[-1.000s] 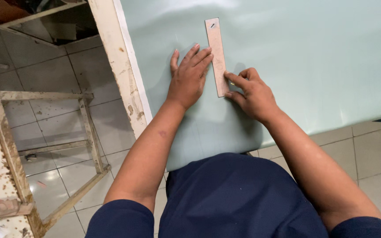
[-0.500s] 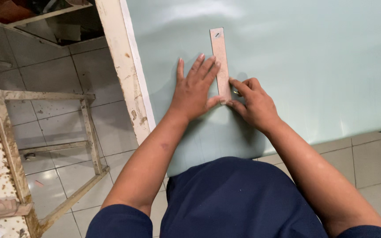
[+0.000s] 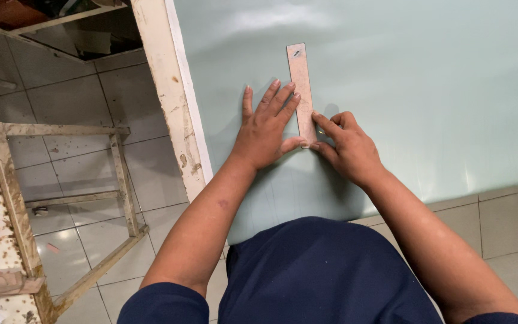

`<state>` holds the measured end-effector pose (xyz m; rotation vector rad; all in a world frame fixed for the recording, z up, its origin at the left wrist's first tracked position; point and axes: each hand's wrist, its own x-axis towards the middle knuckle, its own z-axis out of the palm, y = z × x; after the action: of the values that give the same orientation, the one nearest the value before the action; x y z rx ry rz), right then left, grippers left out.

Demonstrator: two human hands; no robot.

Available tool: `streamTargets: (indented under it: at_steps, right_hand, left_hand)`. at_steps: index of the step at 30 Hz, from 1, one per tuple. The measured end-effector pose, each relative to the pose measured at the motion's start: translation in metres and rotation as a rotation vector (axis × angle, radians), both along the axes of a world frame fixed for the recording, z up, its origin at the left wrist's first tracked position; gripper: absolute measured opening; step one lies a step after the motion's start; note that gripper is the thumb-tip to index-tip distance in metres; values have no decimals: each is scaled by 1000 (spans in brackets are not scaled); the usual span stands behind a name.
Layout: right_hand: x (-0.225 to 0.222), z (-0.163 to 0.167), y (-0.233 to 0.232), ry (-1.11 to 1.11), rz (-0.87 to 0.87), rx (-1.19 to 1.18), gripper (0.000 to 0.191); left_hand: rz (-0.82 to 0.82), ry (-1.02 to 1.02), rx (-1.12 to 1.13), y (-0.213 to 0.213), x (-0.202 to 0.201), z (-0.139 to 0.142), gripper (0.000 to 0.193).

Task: The person places a wooden ruler on a light green sheet and uses a pencil to draw straight lines along its edge. They repeatedly reposition the ruler and draw additional lines across the sheet.

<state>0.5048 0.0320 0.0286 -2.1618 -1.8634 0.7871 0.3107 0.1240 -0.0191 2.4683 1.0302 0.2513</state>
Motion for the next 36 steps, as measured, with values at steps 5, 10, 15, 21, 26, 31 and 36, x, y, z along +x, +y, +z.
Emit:
streamTargets:
  at_steps: [5,10,15,21,26,31,36]
  right_hand:
    - [9,-8,2,119,-11,-28,61]
    - [28,-6,37,227,-63,293,22]
    - [28,17,95,451,-208,275,26]
    - [11,30,142,591,-170,179,26]
    - [2,31,152,551,-155,138,26]
    - [8,29,150,321,-62,224,23]
    - [18,27,146,125,-42,266,19]
  left_hand:
    - [19,-3,-11,-1,1,3,96]
    - [18,23,-34,1,2,1,96]
    - [41,19,-20,1,4,0,98]
    - [44,27,-10,1,4,3,96]
    - [50,26,-24,1,4,5,95]
    - [46,27,-33,0,4,6,96]
    - [35,37,-16,1,4,7,96]
